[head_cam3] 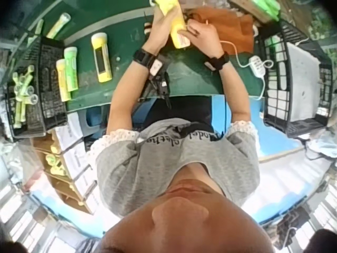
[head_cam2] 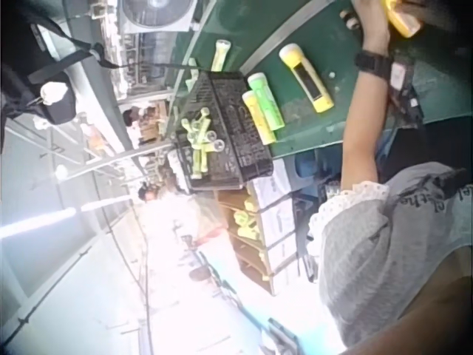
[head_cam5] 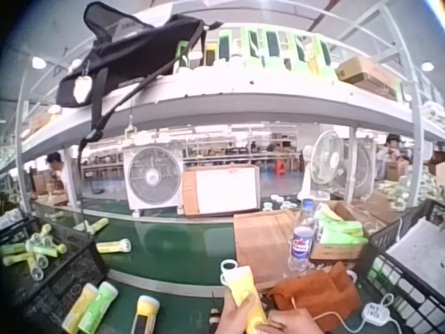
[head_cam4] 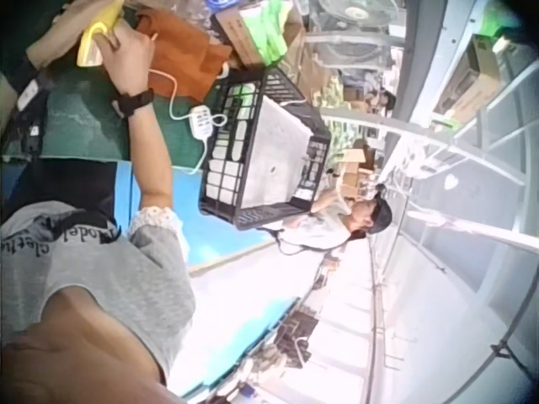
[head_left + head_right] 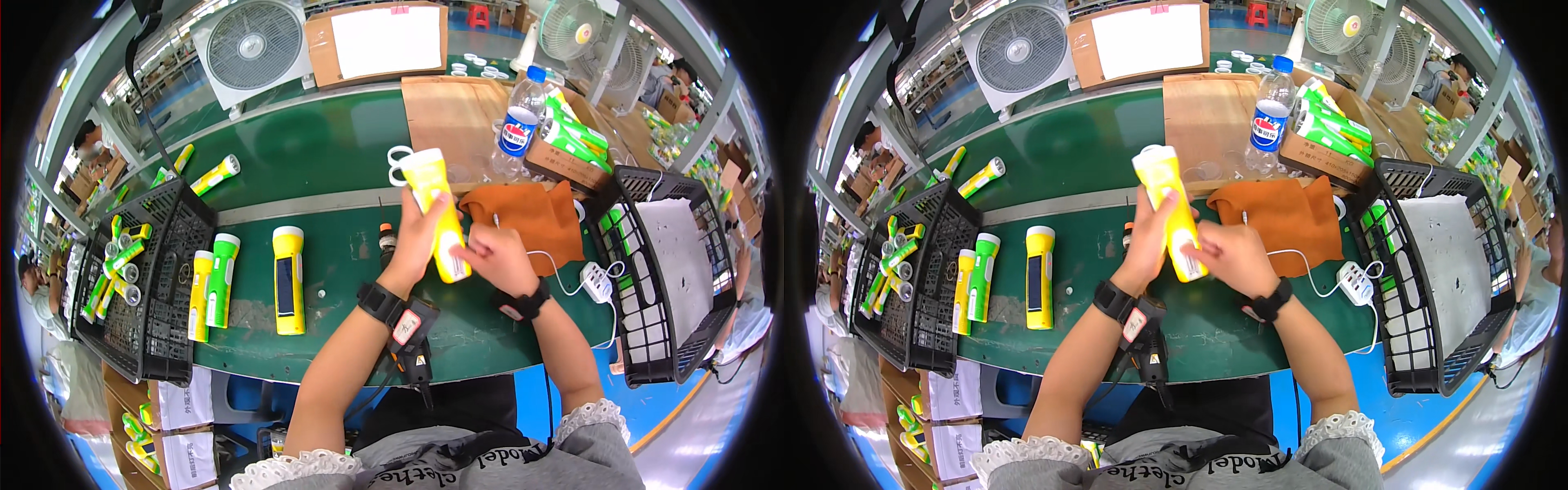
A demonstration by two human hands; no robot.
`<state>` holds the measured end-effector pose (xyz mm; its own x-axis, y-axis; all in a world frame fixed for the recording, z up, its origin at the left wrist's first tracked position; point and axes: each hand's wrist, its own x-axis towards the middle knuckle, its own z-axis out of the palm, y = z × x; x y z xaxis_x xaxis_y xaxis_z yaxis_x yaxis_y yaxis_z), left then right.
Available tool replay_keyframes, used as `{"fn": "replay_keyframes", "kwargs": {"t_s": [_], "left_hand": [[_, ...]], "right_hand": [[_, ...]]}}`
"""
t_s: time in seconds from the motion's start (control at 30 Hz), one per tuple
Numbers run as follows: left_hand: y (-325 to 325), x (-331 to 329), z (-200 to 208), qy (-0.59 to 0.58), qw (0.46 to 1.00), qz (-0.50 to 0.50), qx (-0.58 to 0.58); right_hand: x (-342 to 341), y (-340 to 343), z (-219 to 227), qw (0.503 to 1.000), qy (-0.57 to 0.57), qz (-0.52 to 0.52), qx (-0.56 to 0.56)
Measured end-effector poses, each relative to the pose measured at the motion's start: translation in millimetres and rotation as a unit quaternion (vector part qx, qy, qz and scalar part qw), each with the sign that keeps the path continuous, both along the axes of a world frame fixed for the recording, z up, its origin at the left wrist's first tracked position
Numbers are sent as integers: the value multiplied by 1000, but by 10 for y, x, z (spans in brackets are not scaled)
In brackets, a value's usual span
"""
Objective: Assembling and testing solar-powered flashlights at a factory workstation, including component attachment and quality checks.
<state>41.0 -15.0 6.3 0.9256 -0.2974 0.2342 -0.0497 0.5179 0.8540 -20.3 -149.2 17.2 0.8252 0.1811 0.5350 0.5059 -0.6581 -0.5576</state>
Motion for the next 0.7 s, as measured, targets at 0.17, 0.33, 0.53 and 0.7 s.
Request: {"fn": "replay_keyframes", "kwargs": {"t_s": [0.17,0.33,0.53,0.7], "left_hand": [[8,-28,53,85,995,-28,47],[33,-43,103,78,994,-34,64],[39,-32,97,94,992,-48,66],[20,-65,65,102,990,-67,72]], "right_hand": [[218,-193,-128,994,37,-55,81],[330,-579,-259,962,142,-206,-106],[332,-557,-267,960,153,-199,-124],[133,-217,33,986,-6,-46,158]]}}
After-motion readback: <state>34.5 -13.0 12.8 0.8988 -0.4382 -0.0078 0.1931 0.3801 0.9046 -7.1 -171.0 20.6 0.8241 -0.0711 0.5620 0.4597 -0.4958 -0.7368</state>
